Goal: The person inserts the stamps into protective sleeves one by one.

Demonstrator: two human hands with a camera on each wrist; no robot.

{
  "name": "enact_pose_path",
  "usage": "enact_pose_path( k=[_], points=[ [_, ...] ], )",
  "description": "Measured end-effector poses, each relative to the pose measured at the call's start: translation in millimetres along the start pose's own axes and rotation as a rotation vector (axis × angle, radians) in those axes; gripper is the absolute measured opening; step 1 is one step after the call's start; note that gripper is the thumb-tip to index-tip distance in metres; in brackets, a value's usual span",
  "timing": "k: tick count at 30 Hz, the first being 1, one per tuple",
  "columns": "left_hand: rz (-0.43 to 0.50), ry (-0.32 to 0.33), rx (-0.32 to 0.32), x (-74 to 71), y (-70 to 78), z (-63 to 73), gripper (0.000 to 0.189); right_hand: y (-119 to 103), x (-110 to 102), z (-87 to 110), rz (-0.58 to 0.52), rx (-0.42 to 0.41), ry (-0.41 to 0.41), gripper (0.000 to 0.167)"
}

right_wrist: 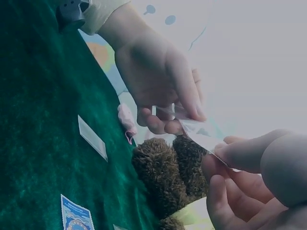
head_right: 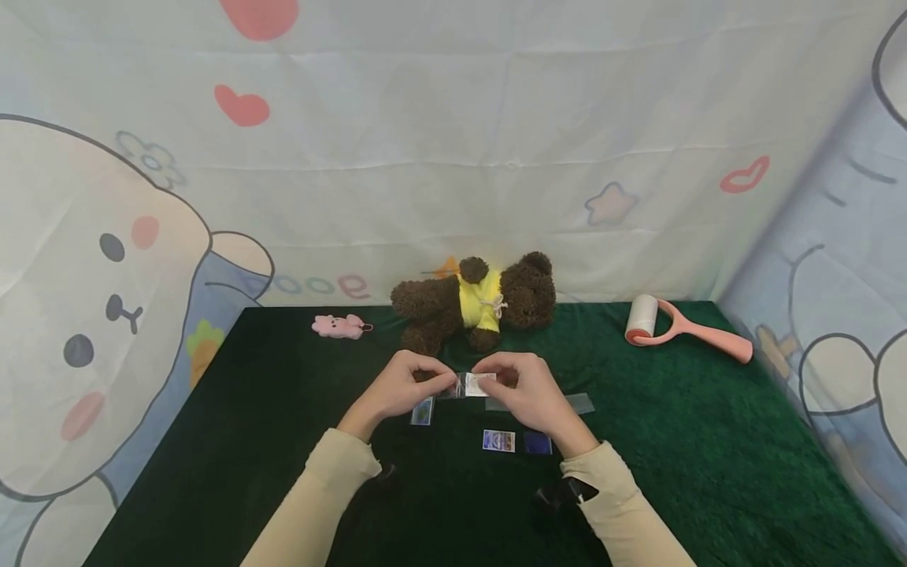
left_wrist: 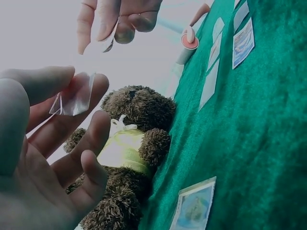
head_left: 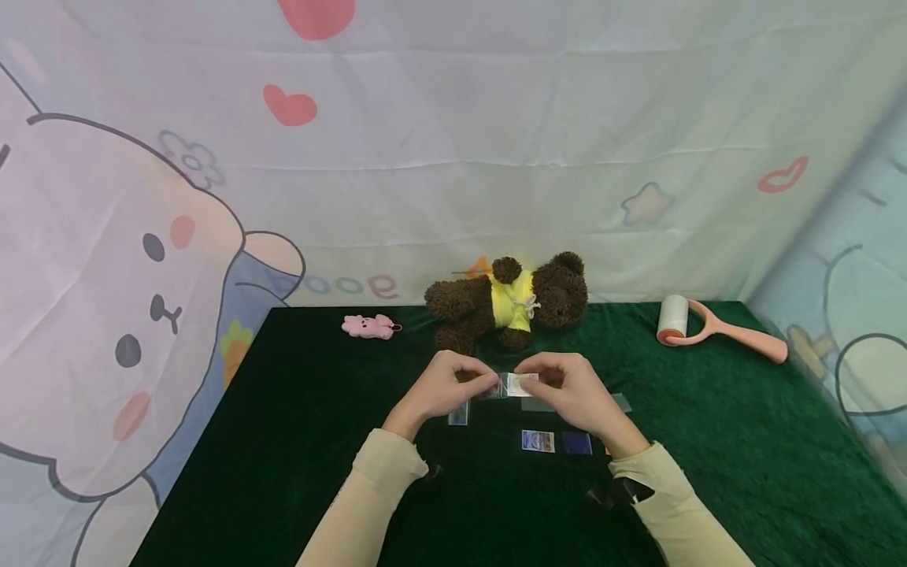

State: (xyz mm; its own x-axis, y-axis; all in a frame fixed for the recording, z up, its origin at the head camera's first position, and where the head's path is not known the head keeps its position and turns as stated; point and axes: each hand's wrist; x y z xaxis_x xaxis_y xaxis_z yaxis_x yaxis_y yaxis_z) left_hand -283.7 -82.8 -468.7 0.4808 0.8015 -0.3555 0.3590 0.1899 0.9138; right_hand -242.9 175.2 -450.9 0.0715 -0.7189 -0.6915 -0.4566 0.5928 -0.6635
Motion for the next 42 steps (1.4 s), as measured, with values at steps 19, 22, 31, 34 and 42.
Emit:
enact_pose_path(
  k=[19,22,31,34,42],
  points=[
    [0.028,-0.027,-0.016,1.6,-1.3,-2.1,0.013,-1.2,1.9,1.0,-0.027,-0.025,0.033,0.014],
    [0.038,-0.020,-0.008,1.2,-1.3,-2.4,0.016,-1.4,1.8,0.7,-0.009,-0.027,0.048,0.013],
    [0.079,0.037,-0.013,0.2,0.3,-2.0,0.025,-5.7,0.7,0.4,-0.007,-0.021,0.075,0.012],
    [0.090,0.047,-0.002,-0.1,0.6,-1.9,0.023,-6.2,1.5,0.6,-0.005,-0.014,0.072,0.012],
    [0.097,0.045,-0.018,-0.7,0.7,-2.0,0.021,-6.1,1.6,0.8,-0.003,-0.006,0.072,0.012]
  ],
)
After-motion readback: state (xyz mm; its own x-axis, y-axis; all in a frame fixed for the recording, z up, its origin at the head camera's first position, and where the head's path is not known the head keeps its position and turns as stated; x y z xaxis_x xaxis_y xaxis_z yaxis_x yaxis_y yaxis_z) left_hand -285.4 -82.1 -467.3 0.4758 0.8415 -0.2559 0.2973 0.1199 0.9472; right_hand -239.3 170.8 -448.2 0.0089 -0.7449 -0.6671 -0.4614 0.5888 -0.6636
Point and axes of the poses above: each hand's wrist, its own z-axis away from the middle knuckle, its own x-axis out of the palm, y = z × x, and after that the axes turned 9 degrees about z, right-handed
